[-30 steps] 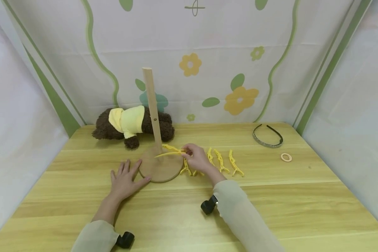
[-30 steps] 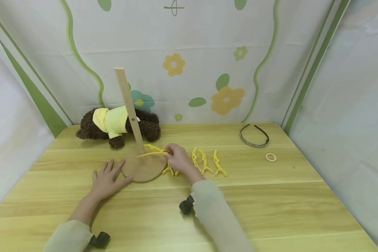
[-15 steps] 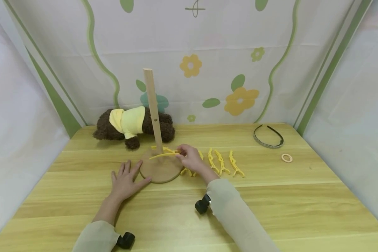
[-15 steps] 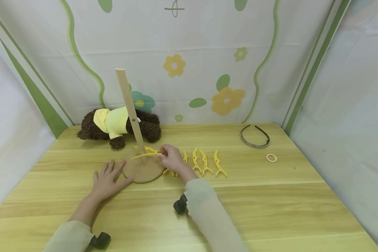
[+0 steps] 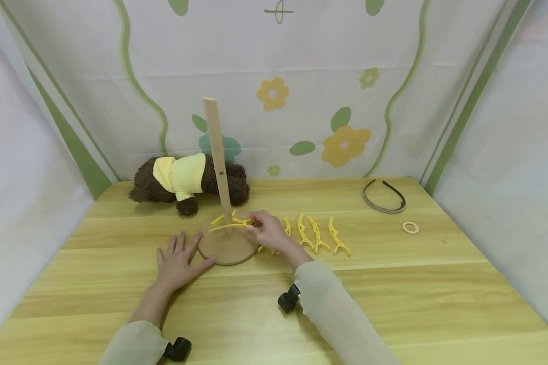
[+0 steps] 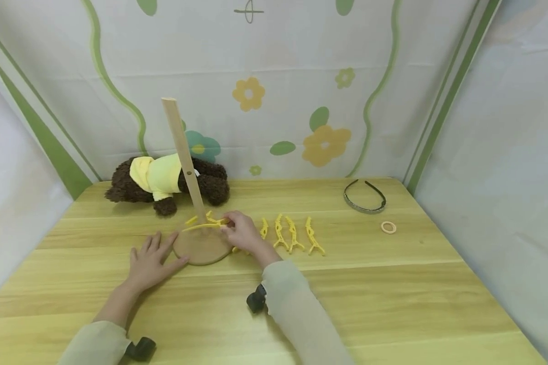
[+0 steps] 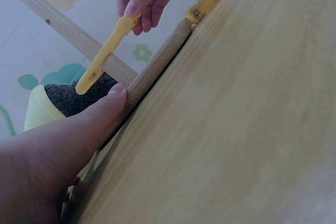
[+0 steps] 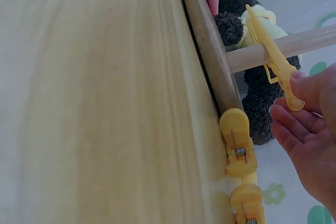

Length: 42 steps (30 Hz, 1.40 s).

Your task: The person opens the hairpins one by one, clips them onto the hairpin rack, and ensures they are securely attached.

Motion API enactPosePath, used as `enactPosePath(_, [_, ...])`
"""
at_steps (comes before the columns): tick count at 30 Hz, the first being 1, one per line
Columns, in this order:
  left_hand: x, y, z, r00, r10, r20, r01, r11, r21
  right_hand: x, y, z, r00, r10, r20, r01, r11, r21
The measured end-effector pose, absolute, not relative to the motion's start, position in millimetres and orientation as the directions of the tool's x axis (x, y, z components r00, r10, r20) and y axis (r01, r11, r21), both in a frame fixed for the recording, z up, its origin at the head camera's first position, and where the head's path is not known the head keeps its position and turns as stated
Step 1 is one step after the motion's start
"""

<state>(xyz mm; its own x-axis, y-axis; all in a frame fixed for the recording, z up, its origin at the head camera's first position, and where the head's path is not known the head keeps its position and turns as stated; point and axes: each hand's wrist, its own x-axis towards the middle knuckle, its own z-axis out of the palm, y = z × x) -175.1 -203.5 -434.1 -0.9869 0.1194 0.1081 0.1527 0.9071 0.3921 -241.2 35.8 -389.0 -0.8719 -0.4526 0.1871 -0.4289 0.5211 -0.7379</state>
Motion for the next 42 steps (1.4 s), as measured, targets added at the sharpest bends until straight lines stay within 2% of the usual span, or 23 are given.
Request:
enactPosePath(20, [-175,-205,-433,-0.988,0.117,0.104,0.149,0.903,0.402,-237,38,-382,-0.896,-0.408,0.173,-0.359,0.439,-0.824])
enactPosePath(30, [-173,-207,-435,-0.986,0.120,0.113,0.155,0.905,0.396,-223,74,-359,-0.904,-0.379,0.197,-0.385,0.522,-0.761])
enactPosePath(35, [-172,-207,-436,-0.986,0.124,0.108,0.157,0.904,0.398,-218,102,-359,-0.896,-0.373,0.242,-0.426,0.564,-0.708])
enactPosePath(42, [-173,-205,-434,-0.987,0.117,0.107,0.152,0.899,0.412,-208,150,-365,-0.915,-0.321,0.245,-0.391,0.550,-0.738])
